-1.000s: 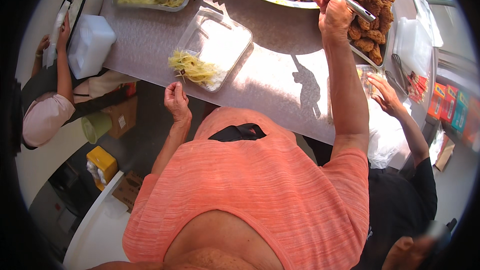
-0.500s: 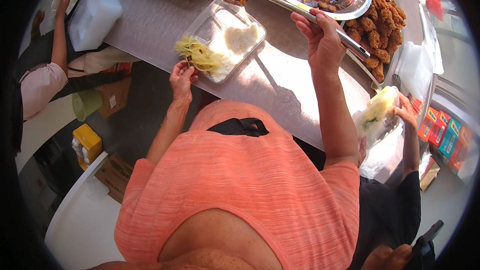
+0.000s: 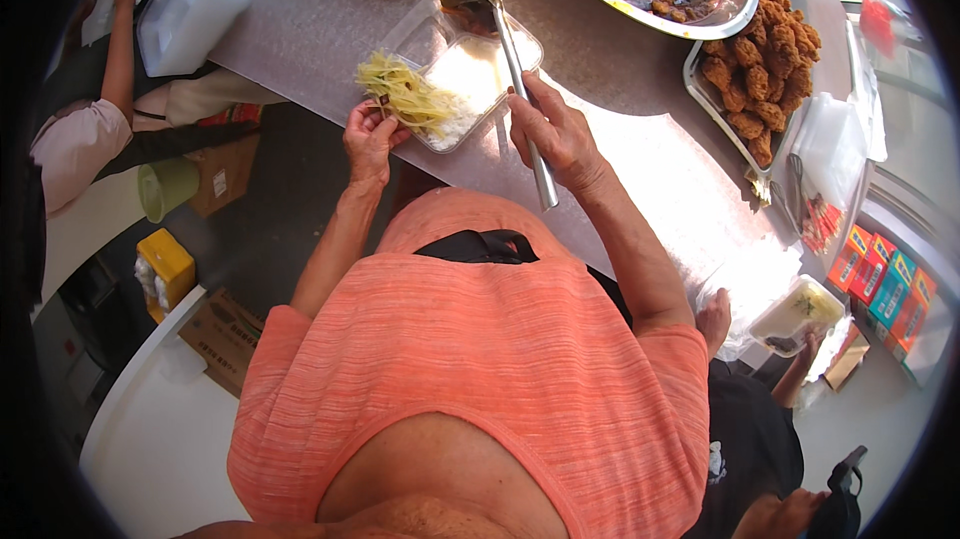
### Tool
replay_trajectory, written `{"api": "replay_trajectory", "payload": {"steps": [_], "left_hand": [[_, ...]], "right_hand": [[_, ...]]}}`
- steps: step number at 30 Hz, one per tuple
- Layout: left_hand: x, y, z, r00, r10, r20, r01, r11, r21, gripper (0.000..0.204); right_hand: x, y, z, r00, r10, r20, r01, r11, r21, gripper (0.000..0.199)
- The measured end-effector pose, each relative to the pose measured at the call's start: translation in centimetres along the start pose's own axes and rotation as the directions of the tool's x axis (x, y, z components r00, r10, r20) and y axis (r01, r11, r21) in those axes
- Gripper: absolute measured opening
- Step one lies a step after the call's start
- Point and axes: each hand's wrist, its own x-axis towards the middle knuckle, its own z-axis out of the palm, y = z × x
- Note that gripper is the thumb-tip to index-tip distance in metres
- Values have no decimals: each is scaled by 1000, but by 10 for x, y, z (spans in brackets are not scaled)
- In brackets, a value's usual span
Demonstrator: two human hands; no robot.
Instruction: The person assembles takeout meals by scooping rice into plastic containers, adding noodles and a meat dish with sauce using tongs and a ladle, and placing fried chicken pieces into the containers. The process is repeated for multiple containers on a stainless steel counter.
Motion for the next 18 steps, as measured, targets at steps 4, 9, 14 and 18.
{"api": "replay_trajectory", "payload": {"steps": [4, 9, 14, 18], "left_hand": [[1, -2, 0, 1000, -2, -6, 2, 1000, -13, 36], [2, -1, 1, 1000, 2, -8, -2, 1000, 5, 37], [1, 2, 2, 1000, 2, -4, -2, 1000, 7, 37], [1, 2, 0, 1000, 11, 1, -11, 1000, 11, 36]], "right_hand": [[2, -1, -5, 999, -21, -26, 20, 999, -34, 35], [5, -3, -9, 998, -31, -51, 28, 998, -54, 35], [0, -7, -12, 999, 23, -24, -23, 1000, -2, 34], [-2, -6, -11, 985, 14, -170, -24, 998, -58, 37]]}}
